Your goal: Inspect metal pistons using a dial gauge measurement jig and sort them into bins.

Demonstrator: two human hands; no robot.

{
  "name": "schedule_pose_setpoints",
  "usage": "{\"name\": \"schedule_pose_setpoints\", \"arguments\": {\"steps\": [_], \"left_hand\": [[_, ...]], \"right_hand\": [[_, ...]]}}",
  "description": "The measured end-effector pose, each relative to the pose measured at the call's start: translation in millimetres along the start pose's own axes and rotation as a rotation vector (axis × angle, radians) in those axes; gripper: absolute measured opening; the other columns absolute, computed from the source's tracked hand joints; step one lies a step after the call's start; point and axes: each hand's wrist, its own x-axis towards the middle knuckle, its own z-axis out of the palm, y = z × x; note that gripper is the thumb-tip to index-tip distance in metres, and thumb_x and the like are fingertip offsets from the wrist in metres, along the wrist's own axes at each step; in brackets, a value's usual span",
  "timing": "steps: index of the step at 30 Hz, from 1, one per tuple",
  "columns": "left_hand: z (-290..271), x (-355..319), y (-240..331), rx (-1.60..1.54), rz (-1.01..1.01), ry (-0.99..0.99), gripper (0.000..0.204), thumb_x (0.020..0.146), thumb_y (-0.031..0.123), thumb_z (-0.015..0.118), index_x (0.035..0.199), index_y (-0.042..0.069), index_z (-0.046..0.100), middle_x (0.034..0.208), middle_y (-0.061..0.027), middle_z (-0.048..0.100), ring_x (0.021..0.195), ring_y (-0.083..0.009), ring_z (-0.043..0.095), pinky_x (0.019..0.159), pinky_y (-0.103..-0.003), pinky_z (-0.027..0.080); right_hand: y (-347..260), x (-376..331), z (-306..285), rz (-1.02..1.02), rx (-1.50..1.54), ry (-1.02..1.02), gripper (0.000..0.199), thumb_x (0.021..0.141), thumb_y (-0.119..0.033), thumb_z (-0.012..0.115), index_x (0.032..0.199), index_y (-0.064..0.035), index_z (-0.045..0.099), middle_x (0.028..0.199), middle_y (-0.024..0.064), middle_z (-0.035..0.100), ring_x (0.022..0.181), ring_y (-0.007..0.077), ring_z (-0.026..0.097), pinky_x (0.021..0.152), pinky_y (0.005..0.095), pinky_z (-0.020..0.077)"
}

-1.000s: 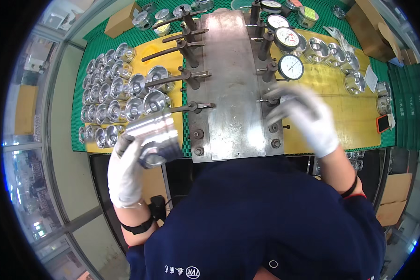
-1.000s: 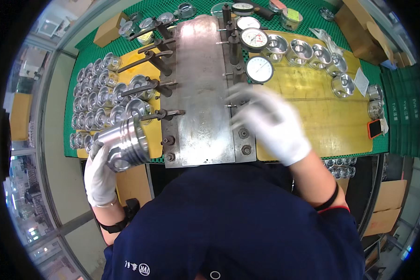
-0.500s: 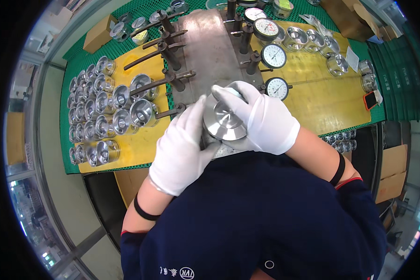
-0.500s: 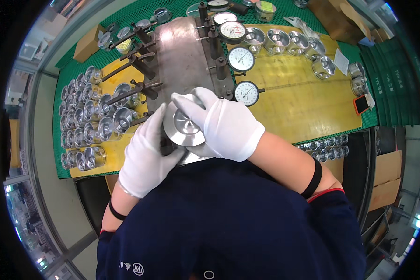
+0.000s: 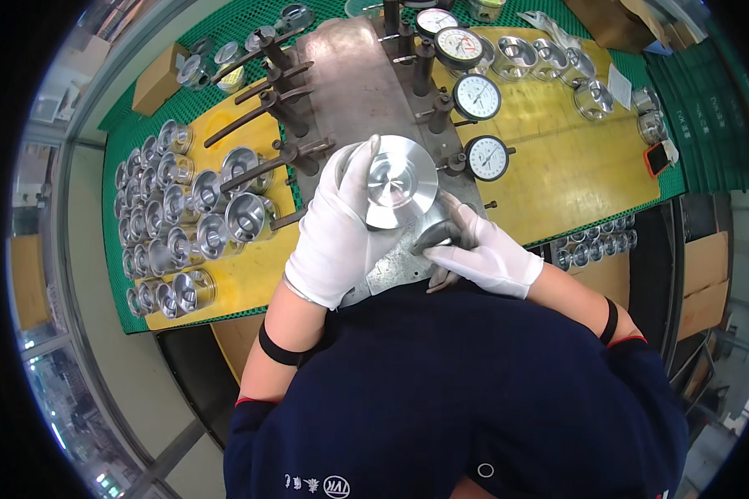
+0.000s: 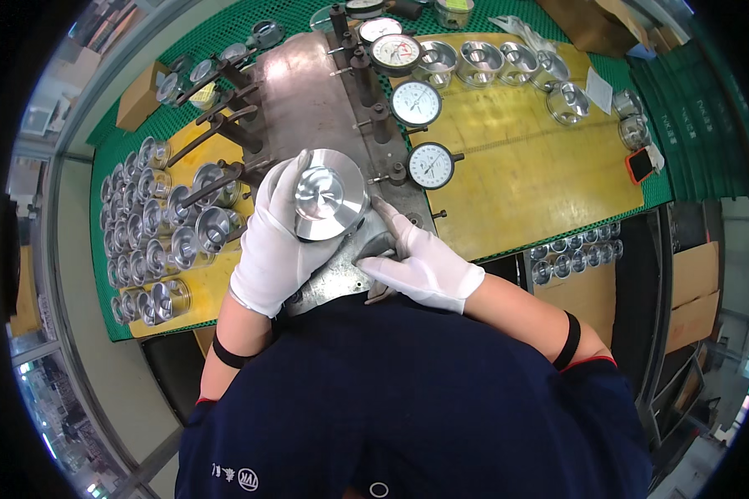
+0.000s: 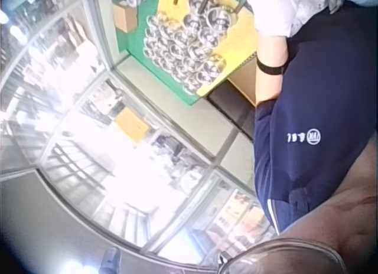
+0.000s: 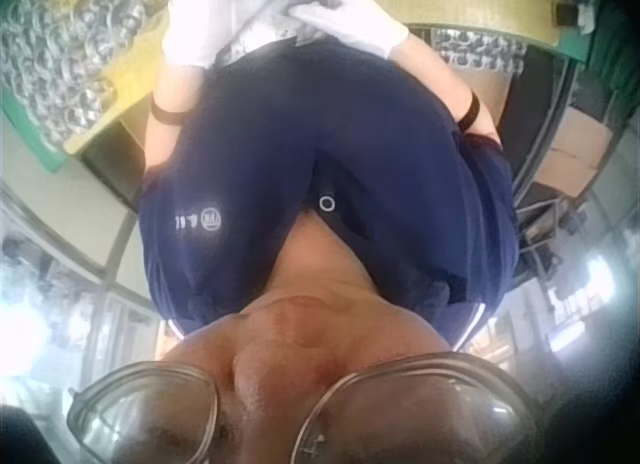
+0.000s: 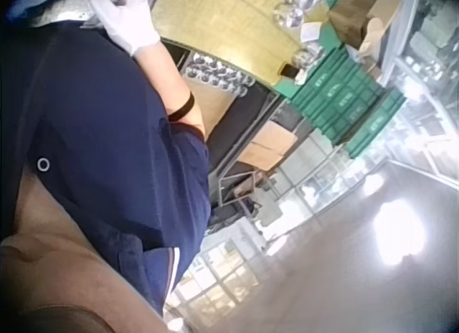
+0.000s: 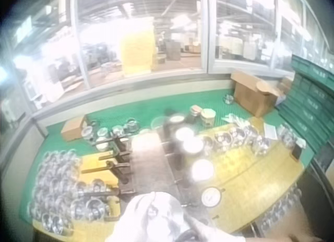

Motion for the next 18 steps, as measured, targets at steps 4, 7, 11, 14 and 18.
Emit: {"name": "schedule_pose_setpoints", "arguments": {"steps": [4,7,11,14,18], "left_hand": [[1.8,2.7,-5.2,0.009,-0.024,-0.019,0.094,0.066,0.020,0.089,0.145,0.009,0.040,0.135,-0.0204,0.048,0.117,-0.0383,0.057,0.094,-0.044,0.051],[2.3,4.0,-5.5,-0.012,-0.019,-0.016,0.095,0.066,0.021,0.090,0.145,0.008,0.040,0.135,-0.0201,0.049,0.116,-0.0378,0.057,0.094,-0.043,0.051],[2.6,4.4,-4.9,-0.010,-0.021,-0.010,0.095,0.066,0.020,0.090,0.145,0.006,0.039,0.135,-0.0196,0.049,0.117,-0.0375,0.056,0.095,-0.043,0.051],[2.6,4.5,-4.5,0.006,-0.034,-0.009,0.095,0.066,0.020,0.089,0.145,0.005,0.039,0.135,-0.0192,0.049,0.118,-0.0374,0.056,0.096,-0.043,0.050],[3.3,4.7,-5.7,0.010,-0.015,0.002,0.096,0.066,0.019,0.089,0.146,0.006,0.037,0.135,-0.0193,0.049,0.119,-0.0376,0.055,0.096,-0.043,0.050]], "right_hand": [[-7.7,1.9,-3.8,0.096,0.021,-0.041,0.090,0.090,-0.031,0.067,0.156,-0.0014,0.014,0.105,0.0150,0.067,0.088,0.0175,0.064,0.084,0.0307,0.0512],[-5.8,2.7,-4.3,0.059,0.067,-0.062,0.090,0.091,-0.031,0.067,0.157,-0.0017,0.014,0.104,0.0141,0.067,0.088,0.0168,0.064,0.083,0.0296,0.0514],[-19.2,1.4,-3.2,0.116,0.087,-0.087,0.090,0.092,-0.030,0.065,0.157,-0.0023,0.010,0.096,0.0122,0.068,0.082,0.0165,0.066,0.079,0.0287,0.0521],[-19.5,2.3,-2.5,0.156,0.123,-0.099,0.091,0.092,-0.029,0.065,0.157,-0.0025,0.008,0.090,0.0115,0.069,0.078,0.0168,0.067,0.078,0.0289,0.0526],[-17.9,3.8,-2.1,0.152,0.076,-0.089,0.090,0.092,-0.028,0.064,0.157,-0.0032,0.007,0.084,0.0109,0.069,0.075,0.0176,0.067,0.078,0.0291,0.0530]]}}
